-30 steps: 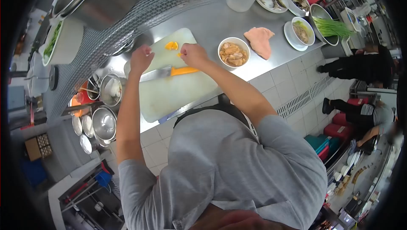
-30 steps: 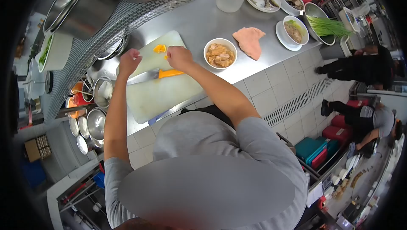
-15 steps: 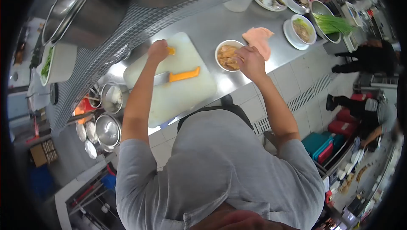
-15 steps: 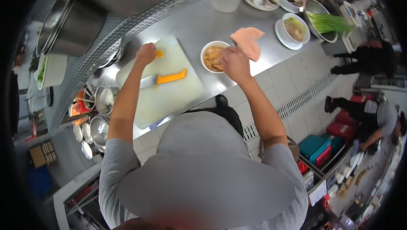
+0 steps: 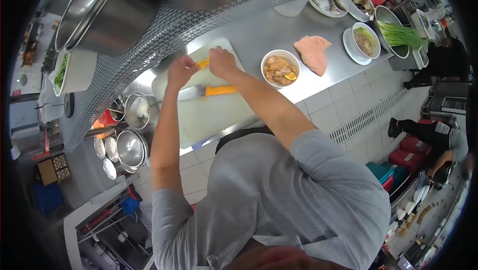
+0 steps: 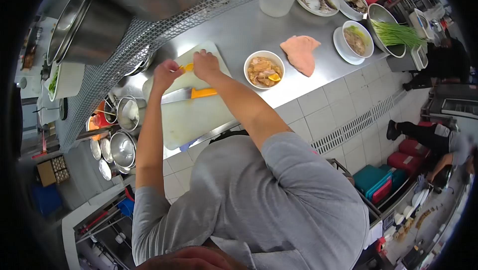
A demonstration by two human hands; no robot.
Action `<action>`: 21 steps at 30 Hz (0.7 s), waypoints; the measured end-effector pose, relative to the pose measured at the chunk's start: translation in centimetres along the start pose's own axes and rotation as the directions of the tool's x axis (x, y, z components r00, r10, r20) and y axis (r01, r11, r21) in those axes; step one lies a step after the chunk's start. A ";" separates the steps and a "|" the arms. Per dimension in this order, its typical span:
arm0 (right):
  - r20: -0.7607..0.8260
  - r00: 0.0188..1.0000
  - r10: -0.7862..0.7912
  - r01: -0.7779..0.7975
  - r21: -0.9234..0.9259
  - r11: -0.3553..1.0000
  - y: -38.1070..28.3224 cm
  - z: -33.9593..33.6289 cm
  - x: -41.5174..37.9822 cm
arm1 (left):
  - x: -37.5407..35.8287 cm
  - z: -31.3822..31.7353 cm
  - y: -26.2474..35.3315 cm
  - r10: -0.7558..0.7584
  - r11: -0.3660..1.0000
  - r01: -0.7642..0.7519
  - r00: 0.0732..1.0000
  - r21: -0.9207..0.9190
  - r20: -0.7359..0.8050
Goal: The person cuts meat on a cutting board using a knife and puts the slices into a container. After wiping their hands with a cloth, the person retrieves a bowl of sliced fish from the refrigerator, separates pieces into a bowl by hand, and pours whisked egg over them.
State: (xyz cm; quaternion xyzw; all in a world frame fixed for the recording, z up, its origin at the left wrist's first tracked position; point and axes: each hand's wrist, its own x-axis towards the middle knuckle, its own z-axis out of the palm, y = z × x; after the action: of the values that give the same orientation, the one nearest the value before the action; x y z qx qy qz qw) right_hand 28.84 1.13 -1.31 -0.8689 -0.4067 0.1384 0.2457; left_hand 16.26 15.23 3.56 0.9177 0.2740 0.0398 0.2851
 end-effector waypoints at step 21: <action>-0.216 0.966 0.142 -0.092 0.224 0.970 16.3 -18.0 -11.9 | 2.0 11.5 13.3 0.275 0.956 -0.274 0.961 -0.107 -0.012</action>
State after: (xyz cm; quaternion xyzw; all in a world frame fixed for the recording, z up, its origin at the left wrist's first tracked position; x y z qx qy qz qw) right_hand 39.65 -22.72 5.50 -0.8704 -0.3061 0.0938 0.3739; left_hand 26.97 1.38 1.05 0.9302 0.1410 0.0922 0.3262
